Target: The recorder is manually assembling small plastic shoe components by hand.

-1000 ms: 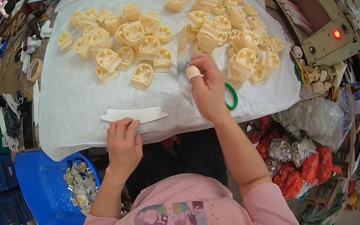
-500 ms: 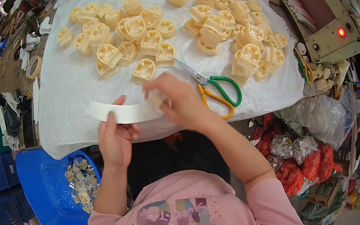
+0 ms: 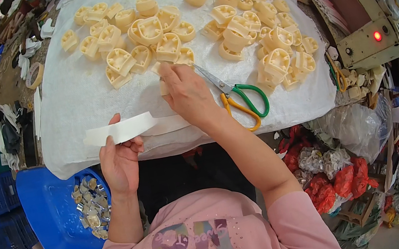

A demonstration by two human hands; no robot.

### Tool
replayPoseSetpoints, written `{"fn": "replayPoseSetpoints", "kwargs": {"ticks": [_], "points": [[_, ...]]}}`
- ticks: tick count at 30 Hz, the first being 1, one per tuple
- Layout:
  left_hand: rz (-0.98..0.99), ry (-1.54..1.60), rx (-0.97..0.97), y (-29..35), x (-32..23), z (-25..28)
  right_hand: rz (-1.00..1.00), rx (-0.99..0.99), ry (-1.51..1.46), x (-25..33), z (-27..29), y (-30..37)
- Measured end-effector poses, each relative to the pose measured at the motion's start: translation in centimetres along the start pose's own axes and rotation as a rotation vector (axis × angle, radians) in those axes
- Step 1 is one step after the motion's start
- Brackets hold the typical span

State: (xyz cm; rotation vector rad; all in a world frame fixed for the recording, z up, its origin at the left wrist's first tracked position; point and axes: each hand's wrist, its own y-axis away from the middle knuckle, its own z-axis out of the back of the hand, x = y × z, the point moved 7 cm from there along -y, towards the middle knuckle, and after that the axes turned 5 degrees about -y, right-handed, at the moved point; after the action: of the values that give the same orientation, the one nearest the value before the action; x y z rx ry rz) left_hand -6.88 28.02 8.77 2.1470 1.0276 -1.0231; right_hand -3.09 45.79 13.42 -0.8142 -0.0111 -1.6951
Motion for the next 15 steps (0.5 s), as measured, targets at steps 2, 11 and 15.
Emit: {"fn": "replayPoseSetpoints", "kwargs": {"ticks": [2,11,15], "points": [[0.005,0.028,0.000,0.4,0.0,0.0,-0.086,0.070,-0.104,0.1,1.2,0.9],[0.011,-0.062,-0.025,0.6,0.1,-0.7,-0.025,0.107,0.049,-0.8,1.4,3.7],[0.022,0.003,0.019,0.8,0.3,-1.5,-0.083,0.039,-0.171,-3.3,2.0,4.9]]}}
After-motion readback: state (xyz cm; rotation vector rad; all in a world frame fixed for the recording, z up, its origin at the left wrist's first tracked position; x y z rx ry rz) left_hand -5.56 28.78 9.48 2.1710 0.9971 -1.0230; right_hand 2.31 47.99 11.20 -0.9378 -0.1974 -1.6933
